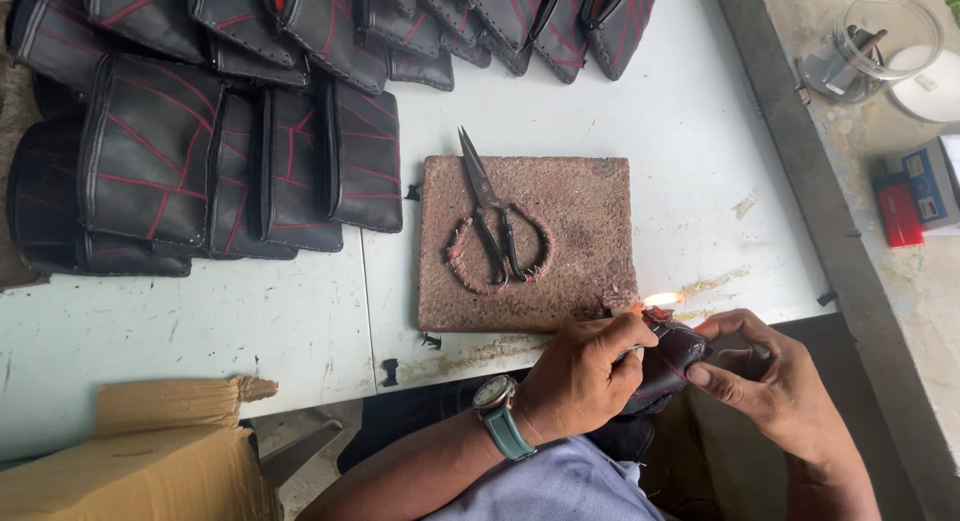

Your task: The person uses a lit candle to apply heat to the edges and seams of small black leather pouches with red stitching. They handle each pouch individually, rotating it to treat different sides, then place it on a pile of finished pouches on the table.

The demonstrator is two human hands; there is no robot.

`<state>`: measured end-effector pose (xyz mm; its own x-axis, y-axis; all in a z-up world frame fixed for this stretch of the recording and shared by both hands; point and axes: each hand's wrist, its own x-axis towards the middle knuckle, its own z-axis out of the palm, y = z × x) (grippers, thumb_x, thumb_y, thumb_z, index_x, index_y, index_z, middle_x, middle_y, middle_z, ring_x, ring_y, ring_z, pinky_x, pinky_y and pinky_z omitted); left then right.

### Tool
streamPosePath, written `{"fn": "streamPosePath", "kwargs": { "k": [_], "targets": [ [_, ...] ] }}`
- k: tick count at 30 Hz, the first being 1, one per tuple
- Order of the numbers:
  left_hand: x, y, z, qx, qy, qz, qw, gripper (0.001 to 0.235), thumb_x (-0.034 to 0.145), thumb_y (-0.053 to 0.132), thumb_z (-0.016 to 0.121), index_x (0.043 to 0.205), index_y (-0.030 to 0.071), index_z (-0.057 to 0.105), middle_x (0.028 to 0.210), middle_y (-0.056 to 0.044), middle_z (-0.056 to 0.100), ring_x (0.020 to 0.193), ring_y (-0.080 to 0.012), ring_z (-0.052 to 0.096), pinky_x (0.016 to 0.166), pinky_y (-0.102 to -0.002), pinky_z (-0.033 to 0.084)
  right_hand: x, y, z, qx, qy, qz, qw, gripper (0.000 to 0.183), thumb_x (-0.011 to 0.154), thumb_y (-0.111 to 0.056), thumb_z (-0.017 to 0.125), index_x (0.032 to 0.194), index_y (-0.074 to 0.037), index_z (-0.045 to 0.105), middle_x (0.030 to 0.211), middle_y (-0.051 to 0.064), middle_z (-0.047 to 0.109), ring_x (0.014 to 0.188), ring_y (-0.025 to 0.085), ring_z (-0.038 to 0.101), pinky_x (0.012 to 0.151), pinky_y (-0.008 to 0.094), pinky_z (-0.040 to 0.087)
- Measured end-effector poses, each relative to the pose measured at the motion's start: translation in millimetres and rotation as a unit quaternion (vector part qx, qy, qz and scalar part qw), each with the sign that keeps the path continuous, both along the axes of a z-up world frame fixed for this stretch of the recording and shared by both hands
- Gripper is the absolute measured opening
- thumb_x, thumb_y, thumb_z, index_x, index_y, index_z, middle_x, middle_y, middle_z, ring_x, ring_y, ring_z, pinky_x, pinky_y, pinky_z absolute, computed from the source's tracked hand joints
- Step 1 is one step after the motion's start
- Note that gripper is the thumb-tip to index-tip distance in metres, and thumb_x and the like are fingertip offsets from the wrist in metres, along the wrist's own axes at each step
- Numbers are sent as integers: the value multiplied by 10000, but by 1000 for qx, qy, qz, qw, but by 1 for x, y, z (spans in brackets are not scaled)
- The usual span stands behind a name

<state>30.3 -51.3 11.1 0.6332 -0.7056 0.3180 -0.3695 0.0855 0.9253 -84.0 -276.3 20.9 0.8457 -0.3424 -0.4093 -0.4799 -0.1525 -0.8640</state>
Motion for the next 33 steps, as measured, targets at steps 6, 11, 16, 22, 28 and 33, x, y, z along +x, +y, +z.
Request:
{"fn": "streamPosePath", "kwargs": {
  "k": [6,11,16,22,28,33],
  "targets": [
    [7,-7,7,52,58,-4,997,141,977,19,595,1105,46,542,687,-117,616,617,-225,694,549,-370,506,9,-3,2,-38,51,-10,998,490,702,-242,850,1115,-26,698,669,99,740,623,129,614,586,271,437],
    [12,-8,4,53,67,-6,996,153,965,43,612,1106,56,554,720,-129,660,652,-237,729,565,-368,538,10,-3,2,-62,56,-6,996,473,694,-254,851,1087,-30,715,701,83,745,642,126,630,603,276,462],
    [14,-7,1,32,59,-16,998,137,968,34,604,1090,57,546,801,-133,694,739,-247,755,638,-366,576,5,2,2,-21,43,-26,999,458,728,-267,855,1072,-2,713,752,121,766,703,123,649,643,279,481],
    [4,1,8,33,23,-25,999,126,973,25,613,1087,47,565,765,-109,655,661,-216,682,585,-372,523,-4,2,2,-102,36,5,994,486,683,-303,846,1076,-45,726,781,72,760,647,138,665,606,304,515],
    [-15,41,27,9,-256,-37,966,134,979,50,675,1086,91,606,751,-35,508,653,-184,536,620,-349,454,-38,24,39,-155,-111,51,980,504,689,-140,887,1167,-23,778,984,57,677,592,128,541,461,252,405],
    [-19,58,39,49,-320,-41,945,111,990,58,658,1085,95,615,734,-33,492,654,-176,527,628,-347,469,-33,55,76,-274,-248,147,918,306,802,-146,805,1105,-134,771,992,-13,741,902,121,699,728,246,541]
  ]
}}
